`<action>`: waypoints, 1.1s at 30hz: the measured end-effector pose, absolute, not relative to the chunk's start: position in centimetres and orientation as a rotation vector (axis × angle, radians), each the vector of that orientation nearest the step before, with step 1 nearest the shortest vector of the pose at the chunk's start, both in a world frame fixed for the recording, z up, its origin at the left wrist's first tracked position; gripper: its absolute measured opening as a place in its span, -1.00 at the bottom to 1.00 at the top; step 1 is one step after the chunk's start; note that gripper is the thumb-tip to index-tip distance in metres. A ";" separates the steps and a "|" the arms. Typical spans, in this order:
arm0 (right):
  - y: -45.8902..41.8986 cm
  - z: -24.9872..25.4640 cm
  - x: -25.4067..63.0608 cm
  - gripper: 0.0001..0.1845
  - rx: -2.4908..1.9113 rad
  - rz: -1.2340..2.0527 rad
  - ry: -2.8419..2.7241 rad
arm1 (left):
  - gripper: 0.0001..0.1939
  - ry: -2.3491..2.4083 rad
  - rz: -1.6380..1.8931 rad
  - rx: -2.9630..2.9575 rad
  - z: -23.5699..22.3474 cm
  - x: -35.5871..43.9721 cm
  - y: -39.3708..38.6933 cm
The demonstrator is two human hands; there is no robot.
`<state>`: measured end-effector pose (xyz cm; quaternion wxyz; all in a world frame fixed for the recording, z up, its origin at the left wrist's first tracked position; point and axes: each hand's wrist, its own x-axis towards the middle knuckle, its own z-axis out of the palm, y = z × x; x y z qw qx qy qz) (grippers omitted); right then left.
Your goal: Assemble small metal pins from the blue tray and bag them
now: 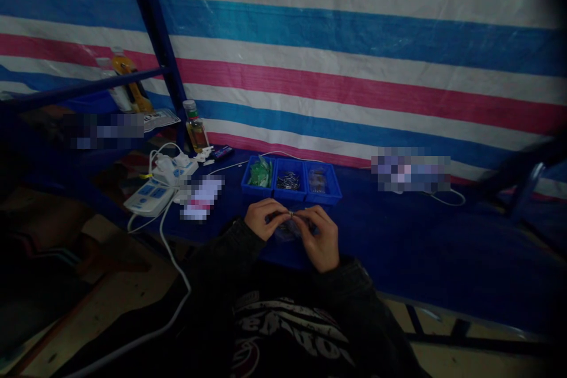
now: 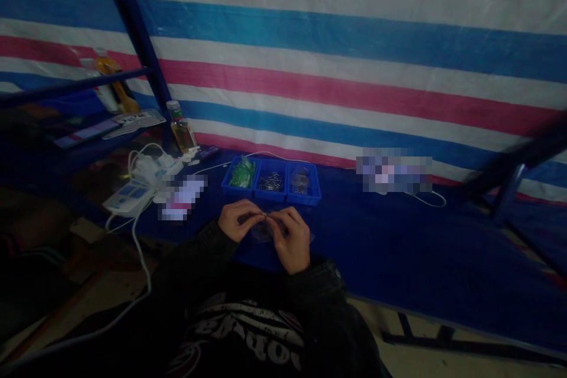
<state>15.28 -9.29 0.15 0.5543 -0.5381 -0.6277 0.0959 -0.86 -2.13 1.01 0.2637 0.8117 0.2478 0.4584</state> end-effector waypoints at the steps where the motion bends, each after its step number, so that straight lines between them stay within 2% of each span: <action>1: -9.3 0.1 15.3 -0.84 -1.270 0.235 -1.483 | -0.80 0.674 1.241 2.192 1.0 -0.9 -2.2; 11: -9.8 0.4 15.3 -0.78 -1.262 0.411 -1.504 | -0.82 0.703 1.200 2.223 1.2 -1.0 -2.3; 19: -9.9 0.5 15.4 -0.72 -1.298 0.347 -1.460 | -0.73 0.696 1.011 2.088 1.0 -1.0 -2.2; 25: -9.4 -0.4 15.2 -0.80 -1.309 0.375 -1.429 | -0.75 0.754 1.034 2.122 0.8 -1.0 -1.9; 30: -9.1 -1.1 15.0 -0.56 -1.315 0.466 -1.372 | -0.82 0.839 1.064 2.112 0.6 -0.8 -2.0; 33: -9.1 -0.9 15.1 -0.63 -1.342 0.449 -1.400 | -0.83 0.868 1.076 2.058 0.5 -0.8 -2.1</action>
